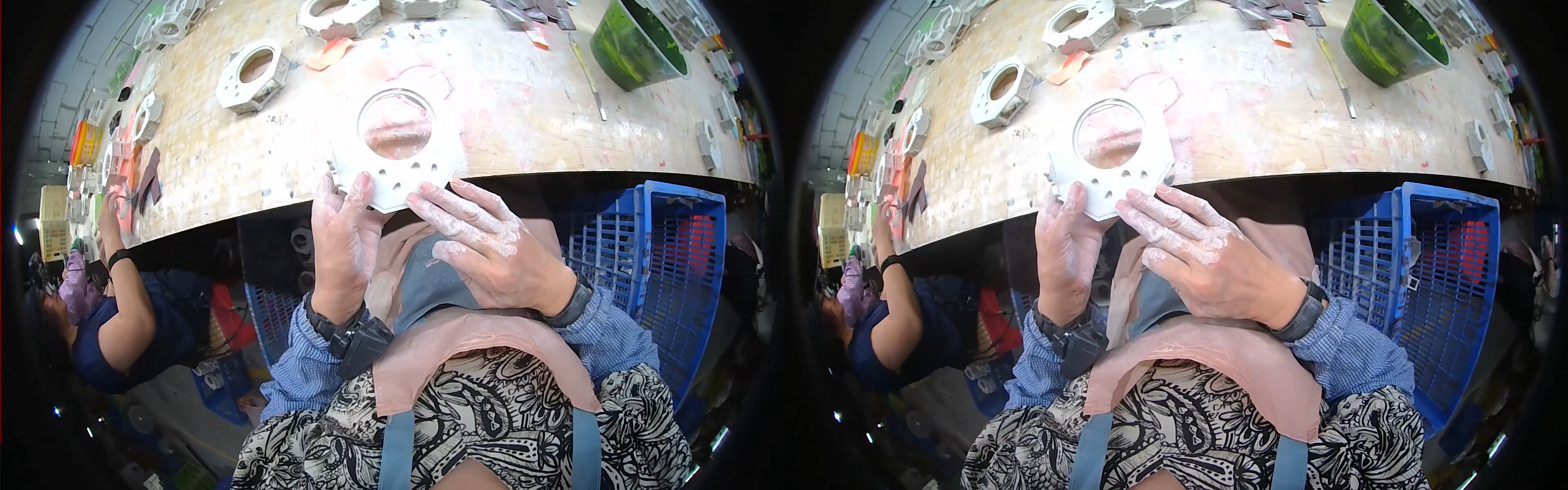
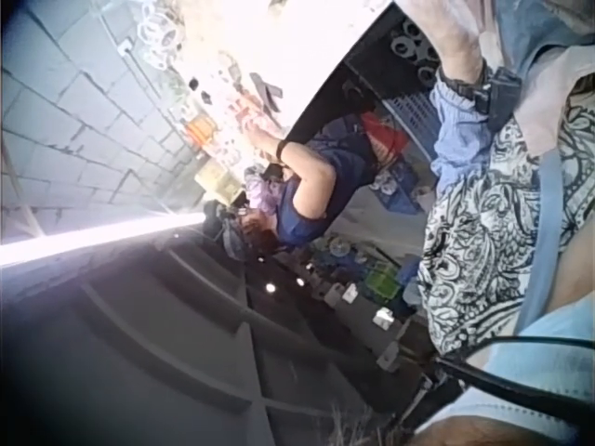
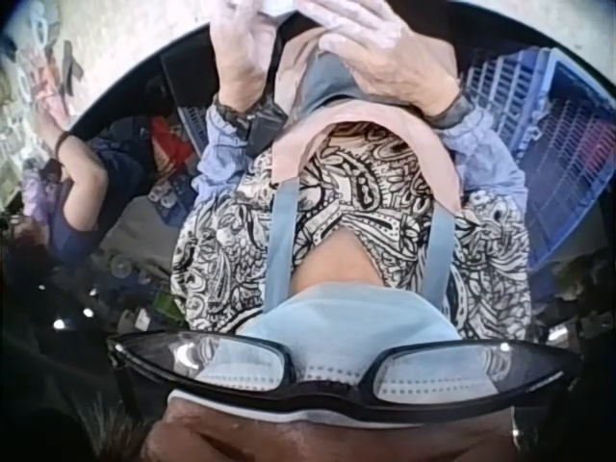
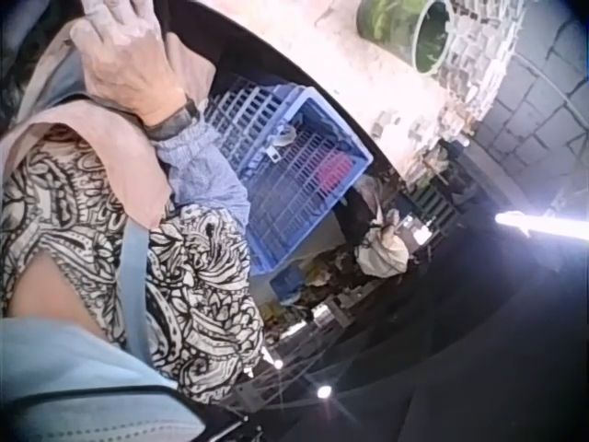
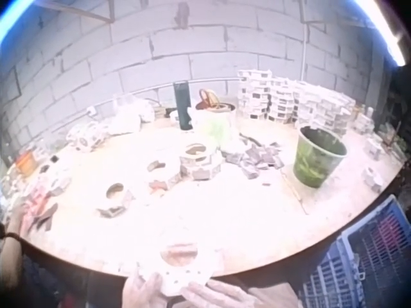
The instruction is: Manually sanding the edges and surfaces of white octagonal plastic components at a workshop table.
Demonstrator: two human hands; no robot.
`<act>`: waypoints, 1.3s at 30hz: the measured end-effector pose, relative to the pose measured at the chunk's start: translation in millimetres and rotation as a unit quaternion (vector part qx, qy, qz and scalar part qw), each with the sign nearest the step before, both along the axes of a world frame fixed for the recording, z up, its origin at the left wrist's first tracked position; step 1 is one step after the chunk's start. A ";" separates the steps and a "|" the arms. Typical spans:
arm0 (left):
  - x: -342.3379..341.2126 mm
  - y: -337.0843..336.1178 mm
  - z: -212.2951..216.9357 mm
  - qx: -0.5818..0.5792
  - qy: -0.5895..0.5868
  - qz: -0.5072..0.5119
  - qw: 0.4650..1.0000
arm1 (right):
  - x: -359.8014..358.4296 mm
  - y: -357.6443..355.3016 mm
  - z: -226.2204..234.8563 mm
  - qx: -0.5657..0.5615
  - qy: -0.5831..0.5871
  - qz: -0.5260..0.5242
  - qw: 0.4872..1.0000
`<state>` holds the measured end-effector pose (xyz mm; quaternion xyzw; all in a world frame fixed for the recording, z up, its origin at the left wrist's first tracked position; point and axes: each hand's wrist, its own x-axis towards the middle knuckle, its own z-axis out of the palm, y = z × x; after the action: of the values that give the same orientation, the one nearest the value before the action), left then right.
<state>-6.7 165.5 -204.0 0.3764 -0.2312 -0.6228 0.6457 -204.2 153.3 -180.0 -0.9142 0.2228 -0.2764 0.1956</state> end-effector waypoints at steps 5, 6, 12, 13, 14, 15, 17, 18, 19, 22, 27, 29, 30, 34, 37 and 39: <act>0.1 0.4 1.1 -0.005 0.004 -0.001 1.000 | 0.5 -0.9 -0.1 -0.009 0.009 -0.012 1.000; 0.0 0.6 1.2 -0.004 0.004 -0.001 1.000 | 0.1 -1.8 -0.3 -0.024 0.016 -0.020 0.999; -0.7 2.7 0.1 0.000 -0.021 0.010 1.000 | -14.7 -15.8 -3.6 -0.055 -0.058 -0.156 0.985; -0.4 3.1 -0.7 0.002 -0.016 0.011 1.000 | -16.1 -18.0 -3.4 -0.046 -0.073 -0.168 0.982; -2.4 2.5 -1.1 0.004 -0.007 0.007 1.000 | -16.5 -21.3 -3.4 -0.046 -0.070 -0.170 0.982; -5.1 2.5 -0.5 0.004 -0.005 0.006 1.000 | -15.4 -26.0 -4.2 -0.092 -0.063 -0.173 0.979; -11.5 2.3 1.2 0.029 -0.002 0.017 0.999 | -11.9 -33.6 -8.2 -0.138 -0.055 -0.176 0.973; -13.4 2.3 0.8 0.028 -0.001 0.016 0.999 | -9.2 -36.5 -12.5 -0.158 -0.020 -0.155 0.975; -15.2 2.3 0.2 0.038 -0.007 0.017 0.999 | -7.8 -37.3 -16.5 -0.178 0.015 -0.134 0.975; -16.8 4.4 -2.2 0.061 -0.036 0.033 0.997 | -4.6 -34.1 -22.6 -0.150 0.048 -0.119 0.980; -15.8 7.1 0.2 0.086 -0.091 0.020 0.992 | 0.2 -27.5 -23.7 -0.131 0.058 -0.118 0.983; -17.7 7.2 5.5 0.102 -0.081 0.020 0.991 | 1.1 -22.6 -22.5 -0.133 0.077 -0.130 0.980; -18.3 7.5 5.4 0.102 -0.080 0.022 0.991 | 0.9 -22.7 -20.7 -0.134 0.078 -0.128 0.980; -20.9 7.5 3.6 0.108 -0.092 0.040 0.989 | 0.6 -26.6 -6.2 -0.130 0.121 -0.095 0.979; -20.3 6.9 0.5 0.101 -0.095 0.047 0.989 | 6.1 -34.8 -3.2 -0.130 0.128 -0.082 0.980; -22.1 5.3 -0.8 0.090 -0.090 0.048 0.991 | 8.4 -37.1 -2.6 -0.137 0.127 -0.084 0.979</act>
<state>-28.8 170.8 -204.8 0.4985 -0.2131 -0.5732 0.6145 -195.8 116.2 -182.6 -0.9381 0.2813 -0.2016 0.0146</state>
